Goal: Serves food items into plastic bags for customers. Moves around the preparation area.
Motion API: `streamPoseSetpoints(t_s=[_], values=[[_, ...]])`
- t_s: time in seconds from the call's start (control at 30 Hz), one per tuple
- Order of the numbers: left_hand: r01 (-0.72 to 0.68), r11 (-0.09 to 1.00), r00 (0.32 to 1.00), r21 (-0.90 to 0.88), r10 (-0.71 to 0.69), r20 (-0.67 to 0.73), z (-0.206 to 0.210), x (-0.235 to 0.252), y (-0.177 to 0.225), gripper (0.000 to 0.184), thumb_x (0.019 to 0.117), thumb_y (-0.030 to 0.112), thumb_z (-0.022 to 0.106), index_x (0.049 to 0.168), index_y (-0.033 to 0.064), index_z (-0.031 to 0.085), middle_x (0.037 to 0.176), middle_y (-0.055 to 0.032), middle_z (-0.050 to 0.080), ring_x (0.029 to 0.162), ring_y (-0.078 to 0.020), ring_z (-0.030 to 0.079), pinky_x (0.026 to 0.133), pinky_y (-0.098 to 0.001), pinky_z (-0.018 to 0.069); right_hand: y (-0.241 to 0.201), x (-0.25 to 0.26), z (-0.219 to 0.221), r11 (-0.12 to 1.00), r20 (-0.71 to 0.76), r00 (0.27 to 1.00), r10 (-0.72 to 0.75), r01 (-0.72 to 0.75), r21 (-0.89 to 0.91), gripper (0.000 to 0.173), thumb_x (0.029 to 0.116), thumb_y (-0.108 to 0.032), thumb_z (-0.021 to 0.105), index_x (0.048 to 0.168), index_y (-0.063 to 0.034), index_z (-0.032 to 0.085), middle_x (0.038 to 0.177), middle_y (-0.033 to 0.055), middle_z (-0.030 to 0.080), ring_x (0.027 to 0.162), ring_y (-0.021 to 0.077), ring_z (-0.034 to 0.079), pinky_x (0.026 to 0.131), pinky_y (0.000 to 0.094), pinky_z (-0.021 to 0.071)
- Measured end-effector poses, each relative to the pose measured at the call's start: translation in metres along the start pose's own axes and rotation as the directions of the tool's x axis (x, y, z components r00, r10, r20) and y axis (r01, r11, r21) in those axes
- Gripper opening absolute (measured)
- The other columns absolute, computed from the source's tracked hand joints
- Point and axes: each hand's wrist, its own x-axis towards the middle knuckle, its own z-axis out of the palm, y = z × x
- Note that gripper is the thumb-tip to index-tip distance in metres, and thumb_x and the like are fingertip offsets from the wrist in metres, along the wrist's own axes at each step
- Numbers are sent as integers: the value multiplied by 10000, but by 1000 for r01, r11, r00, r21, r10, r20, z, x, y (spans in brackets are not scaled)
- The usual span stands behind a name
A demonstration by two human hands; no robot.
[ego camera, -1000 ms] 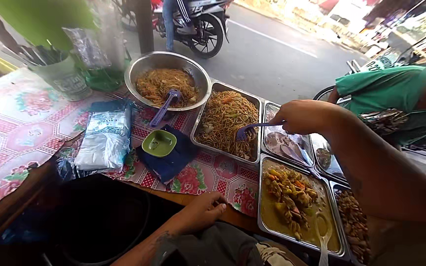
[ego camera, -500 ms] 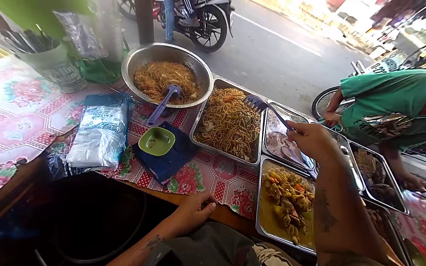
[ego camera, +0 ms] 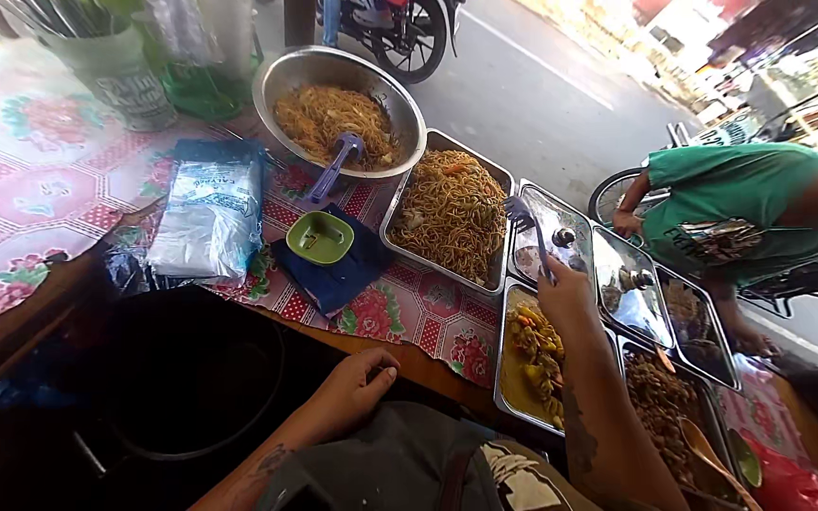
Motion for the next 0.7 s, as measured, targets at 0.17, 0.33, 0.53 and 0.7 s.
streamPoseSetpoints(t_s=[0.17, 0.33, 0.53, 0.7], values=[[-23, 1000, 999, -4, 23, 33, 2, -8, -6, 288, 1032, 203, 499, 1135, 10, 687, 1040, -95, 688, 910, -88, 628, 836, -258, 503, -11, -17, 46, 997, 108, 992, 72, -69, -28, 466, 1076, -78, 382, 1531, 12, 430, 1348, 284, 612, 1286, 403, 585, 1097, 535, 433], [-8, 1000, 998, 10, 7, 57, -3, -16, -3, 291, 1044, 207, 494, 1158, 12, 678, 1060, -101, 682, 918, -97, 621, 841, -268, 495, -39, -70, 63, 999, 253, 966, 46, -39, -33, 506, 1087, -92, 372, 1571, 44, 316, 1324, 289, 617, 1254, 375, 608, 1078, 480, 453], [-48, 999, 946, -3, 46, 320, -9, -29, -7, 376, 1054, 222, 549, 1308, -48, 611, 1250, -239, 649, 1169, -308, 630, 1040, -465, 471, -56, -54, 91, 989, 271, 962, 37, 4, -149, 491, 1091, -121, 381, 1543, 63, 324, 1308, 318, 608, 1249, 421, 610, 1059, 541, 477], [215, 955, 883, -204, -100, 459, -18, -67, -54, 447, 1100, 231, 388, 1479, 23, 499, 1499, -178, 510, 1394, -247, 471, 1184, -433, 305, -60, -75, 77, 958, 230, 953, -200, 239, -158, 601, 1055, -159, 550, 1589, -4, 323, 1539, 373, 354, 1420, 522, 392, 1140, 611, 372]])
